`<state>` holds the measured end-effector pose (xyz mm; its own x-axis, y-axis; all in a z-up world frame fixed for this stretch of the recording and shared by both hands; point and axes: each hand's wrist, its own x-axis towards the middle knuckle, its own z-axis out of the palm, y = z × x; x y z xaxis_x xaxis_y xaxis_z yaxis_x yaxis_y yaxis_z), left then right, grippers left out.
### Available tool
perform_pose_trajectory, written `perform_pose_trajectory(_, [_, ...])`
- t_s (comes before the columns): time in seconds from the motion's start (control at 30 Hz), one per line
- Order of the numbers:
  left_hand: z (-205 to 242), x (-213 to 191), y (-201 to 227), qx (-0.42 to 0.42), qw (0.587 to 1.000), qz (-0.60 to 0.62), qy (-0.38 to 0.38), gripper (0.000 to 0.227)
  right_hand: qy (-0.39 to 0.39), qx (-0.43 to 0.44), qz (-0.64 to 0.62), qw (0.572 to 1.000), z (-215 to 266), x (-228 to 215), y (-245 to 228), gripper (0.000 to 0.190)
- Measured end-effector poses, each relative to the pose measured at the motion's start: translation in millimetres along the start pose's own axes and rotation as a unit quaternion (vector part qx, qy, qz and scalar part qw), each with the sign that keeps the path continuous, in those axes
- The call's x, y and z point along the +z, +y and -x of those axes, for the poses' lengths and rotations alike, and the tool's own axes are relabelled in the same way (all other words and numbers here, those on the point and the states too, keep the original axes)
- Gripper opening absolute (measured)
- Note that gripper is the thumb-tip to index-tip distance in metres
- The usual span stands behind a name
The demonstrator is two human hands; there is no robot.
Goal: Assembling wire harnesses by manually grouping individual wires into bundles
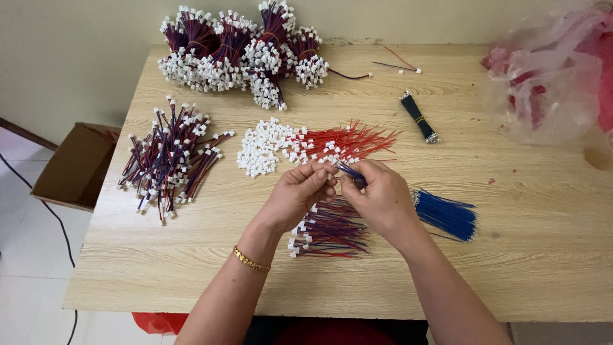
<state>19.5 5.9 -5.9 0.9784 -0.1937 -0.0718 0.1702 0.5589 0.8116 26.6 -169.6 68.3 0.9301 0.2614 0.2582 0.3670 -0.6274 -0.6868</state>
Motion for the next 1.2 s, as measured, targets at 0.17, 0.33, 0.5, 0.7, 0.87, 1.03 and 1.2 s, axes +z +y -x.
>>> perform_pose_trajectory(0.17, [-2,-1,-1,0.01,0.997,-0.076,0.01,0.019,0.012,-0.009,0.05,0.999,0,6,9,0.011])
perform_pose_trajectory(0.33, [-3,0,-5,0.021,0.995,-0.095,0.025,0.02,0.018,-0.013,0.055,0.998,2,14,5,0.013])
perform_pose_trajectory(0.5, [-9,-12,-25,0.023,0.995,-0.09,0.037,0.018,-0.01,0.006,0.003,1.0,1,21,8,0.015])
perform_pose_trajectory(0.7, [11,0,8,0.014,0.975,-0.216,0.056,0.017,-0.055,0.039,-0.08,0.995,5,23,6,0.02])
perform_pose_trajectory(0.87, [15,-1,27,-0.019,0.822,-0.566,0.052,0.022,-0.025,0.124,-0.199,0.972,-3,17,38,0.029])
perform_pose_trajectory(1.03, [-29,-15,16,0.152,0.711,-0.685,0.052,0.018,0.047,0.079,-0.203,0.975,-17,10,67,0.021])
perform_pose_trajectory(1.2, [-92,-16,-4,0.14,0.646,-0.749,0.045,0.017,0.048,0.081,-0.227,0.969,-13,9,65,0.018])
